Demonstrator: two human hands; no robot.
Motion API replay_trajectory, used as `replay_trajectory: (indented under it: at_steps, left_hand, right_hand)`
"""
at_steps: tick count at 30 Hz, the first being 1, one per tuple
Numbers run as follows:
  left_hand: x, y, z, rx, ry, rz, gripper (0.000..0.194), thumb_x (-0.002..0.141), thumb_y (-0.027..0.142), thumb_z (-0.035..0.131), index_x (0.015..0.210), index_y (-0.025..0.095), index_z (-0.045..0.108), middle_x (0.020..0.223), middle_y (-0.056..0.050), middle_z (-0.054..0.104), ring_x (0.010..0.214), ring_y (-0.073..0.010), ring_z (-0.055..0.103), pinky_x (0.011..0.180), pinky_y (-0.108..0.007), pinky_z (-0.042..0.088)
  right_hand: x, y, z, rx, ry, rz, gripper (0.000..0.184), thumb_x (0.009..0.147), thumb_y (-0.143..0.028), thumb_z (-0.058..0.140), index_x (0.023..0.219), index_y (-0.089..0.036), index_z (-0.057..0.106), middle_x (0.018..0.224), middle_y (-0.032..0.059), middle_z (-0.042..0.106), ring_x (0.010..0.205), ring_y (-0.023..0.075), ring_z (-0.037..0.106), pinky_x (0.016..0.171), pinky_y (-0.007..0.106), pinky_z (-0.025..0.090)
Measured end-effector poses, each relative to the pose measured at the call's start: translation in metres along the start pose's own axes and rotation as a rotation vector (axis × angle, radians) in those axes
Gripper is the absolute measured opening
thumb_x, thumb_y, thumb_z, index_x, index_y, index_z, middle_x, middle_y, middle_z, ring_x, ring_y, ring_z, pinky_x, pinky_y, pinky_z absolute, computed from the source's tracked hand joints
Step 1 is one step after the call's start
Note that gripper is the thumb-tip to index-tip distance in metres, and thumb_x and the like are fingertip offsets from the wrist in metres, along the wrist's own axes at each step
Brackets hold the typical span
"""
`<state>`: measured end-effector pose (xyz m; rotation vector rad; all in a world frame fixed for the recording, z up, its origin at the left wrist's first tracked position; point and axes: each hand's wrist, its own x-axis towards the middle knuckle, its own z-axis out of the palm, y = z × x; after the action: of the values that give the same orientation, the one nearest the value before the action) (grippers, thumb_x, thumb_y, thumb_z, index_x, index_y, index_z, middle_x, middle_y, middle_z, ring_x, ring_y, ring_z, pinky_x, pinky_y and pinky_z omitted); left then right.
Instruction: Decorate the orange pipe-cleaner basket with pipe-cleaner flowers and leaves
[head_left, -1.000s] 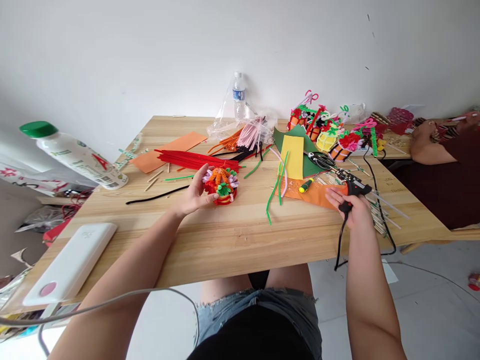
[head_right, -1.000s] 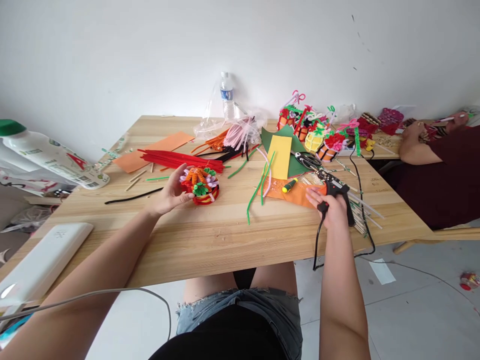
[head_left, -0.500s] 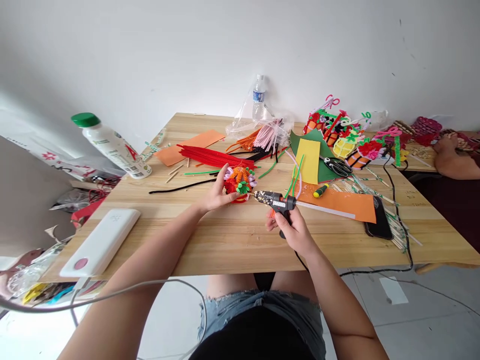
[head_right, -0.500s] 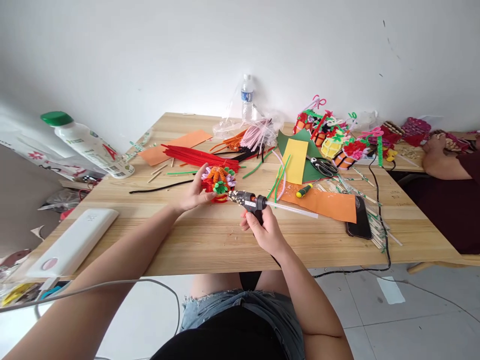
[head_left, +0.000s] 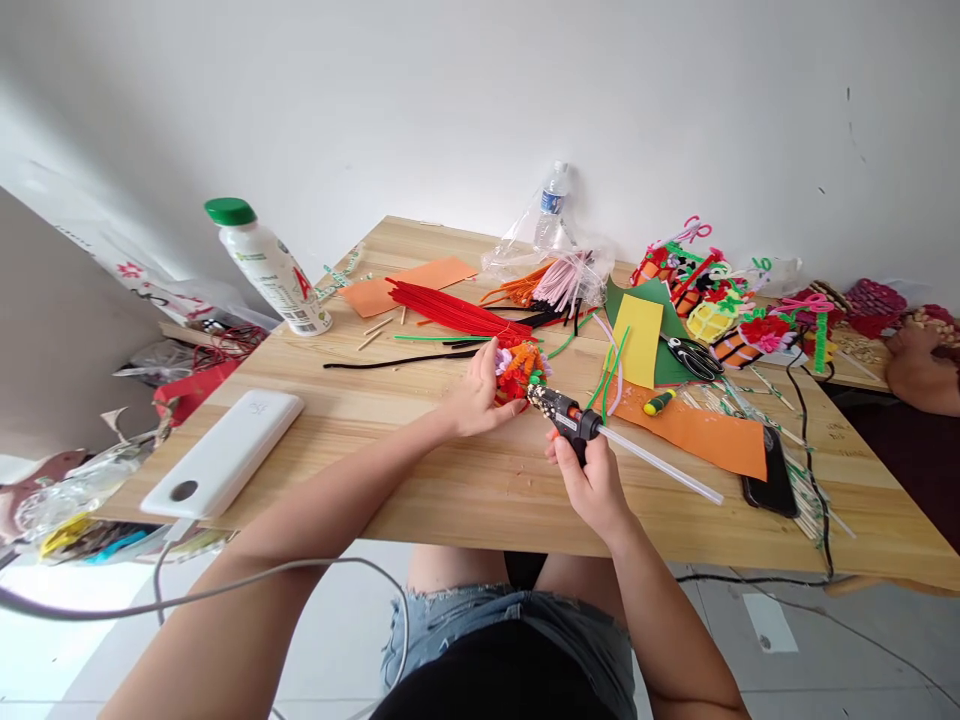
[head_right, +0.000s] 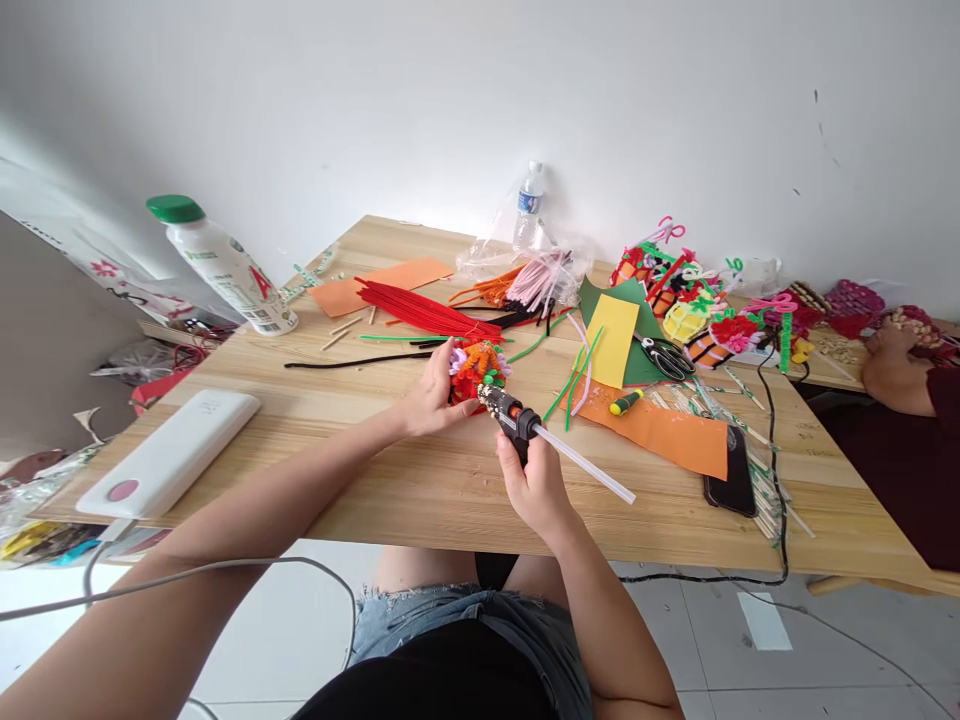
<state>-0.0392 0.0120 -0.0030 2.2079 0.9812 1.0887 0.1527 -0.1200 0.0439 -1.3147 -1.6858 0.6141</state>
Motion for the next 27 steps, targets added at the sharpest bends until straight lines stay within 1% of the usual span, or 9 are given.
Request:
replay_trajectory:
  at_steps: [3, 6, 9, 12, 19, 23, 27]
  left_hand:
    - [-0.001, 0.004, 0.002, 0.028, 0.030, 0.024, 0.105, 0.077, 0.050, 0.065, 0.151, 0.009, 0.003, 0.152, -0.026, 0.019, 0.142, -0.0429, 0.019, 0.115, -0.060, 0.019]
    - [-0.002, 0.008, 0.002, 0.061, 0.037, 0.020, 0.105, 0.077, 0.049, 0.065, 0.151, 0.008, 0.003, 0.151, -0.027, 0.019, 0.141, -0.0434, 0.021, 0.115, -0.060, 0.021]
    - [-0.002, 0.012, 0.002, 0.080, 0.027, 0.006, 0.105, 0.078, 0.050, 0.064, 0.150, 0.005, 0.003, 0.151, -0.029, 0.019, 0.141, -0.0437, 0.021, 0.114, -0.059, 0.023]
    - [-0.002, 0.013, 0.001, 0.071, 0.030, 0.015, 0.104, 0.078, 0.050, 0.064, 0.151, 0.007, 0.002, 0.152, -0.028, 0.018, 0.142, -0.0437, 0.020, 0.115, -0.060, 0.021]
    - [-0.002, 0.014, 0.002, 0.087, 0.052, 0.039, 0.103, 0.078, 0.051, 0.065, 0.151, 0.008, 0.005, 0.151, -0.027, 0.022, 0.141, -0.0434, 0.022, 0.115, -0.059, 0.022]
    - [-0.002, 0.015, 0.002, 0.114, 0.037, 0.030, 0.103, 0.078, 0.052, 0.063, 0.150, 0.005, 0.006, 0.149, -0.029, 0.022, 0.141, -0.0435, 0.022, 0.115, -0.059, 0.023]
    - [-0.002, 0.017, 0.001, 0.153, 0.038, 0.018, 0.102, 0.078, 0.051, 0.063, 0.149, 0.003, 0.007, 0.148, -0.030, 0.024, 0.140, -0.0418, 0.025, 0.114, -0.057, 0.026]
  right_hand:
    - [0.002, 0.000, 0.002, -0.063, 0.036, -0.036, 0.026, 0.095, -0.039, 0.047, 0.112, -0.021, 0.055, 0.091, 0.0096, 0.067, 0.088, 0.0242, 0.067, 0.077, 0.041, 0.056]
    - [0.003, 0.000, 0.004, -0.148, 0.069, -0.065, 0.029, 0.094, -0.039, 0.047, 0.117, -0.022, 0.055, 0.090, 0.0104, 0.068, 0.097, 0.0279, 0.066, 0.084, 0.045, 0.055]
    - [0.002, 0.000, 0.005, -0.243, 0.112, -0.108, 0.036, 0.094, -0.038, 0.047, 0.124, -0.019, 0.051, 0.106, 0.0155, 0.068, 0.110, 0.0311, 0.063, 0.090, 0.049, 0.052]
    - [0.001, 0.001, 0.006, -0.284, 0.132, -0.130, 0.041, 0.094, -0.038, 0.046, 0.130, -0.018, 0.048, 0.118, 0.0180, 0.065, 0.117, 0.0319, 0.059, 0.093, 0.050, 0.051]
    - [-0.002, 0.002, 0.005, -0.324, 0.142, -0.129, 0.044, 0.094, -0.036, 0.047, 0.133, -0.016, 0.045, 0.123, 0.0209, 0.062, 0.120, 0.0338, 0.058, 0.094, 0.053, 0.051]
    - [-0.003, 0.000, 0.004, -0.361, 0.139, -0.145, 0.043, 0.094, -0.034, 0.047, 0.133, -0.015, 0.044, 0.118, 0.0201, 0.066, 0.119, 0.0327, 0.059, 0.094, 0.050, 0.052]
    - [-0.004, -0.001, 0.006, -0.404, 0.161, -0.187, 0.045, 0.095, -0.033, 0.046, 0.135, -0.012, 0.043, 0.126, 0.0227, 0.061, 0.119, 0.0323, 0.060, 0.091, 0.048, 0.054]
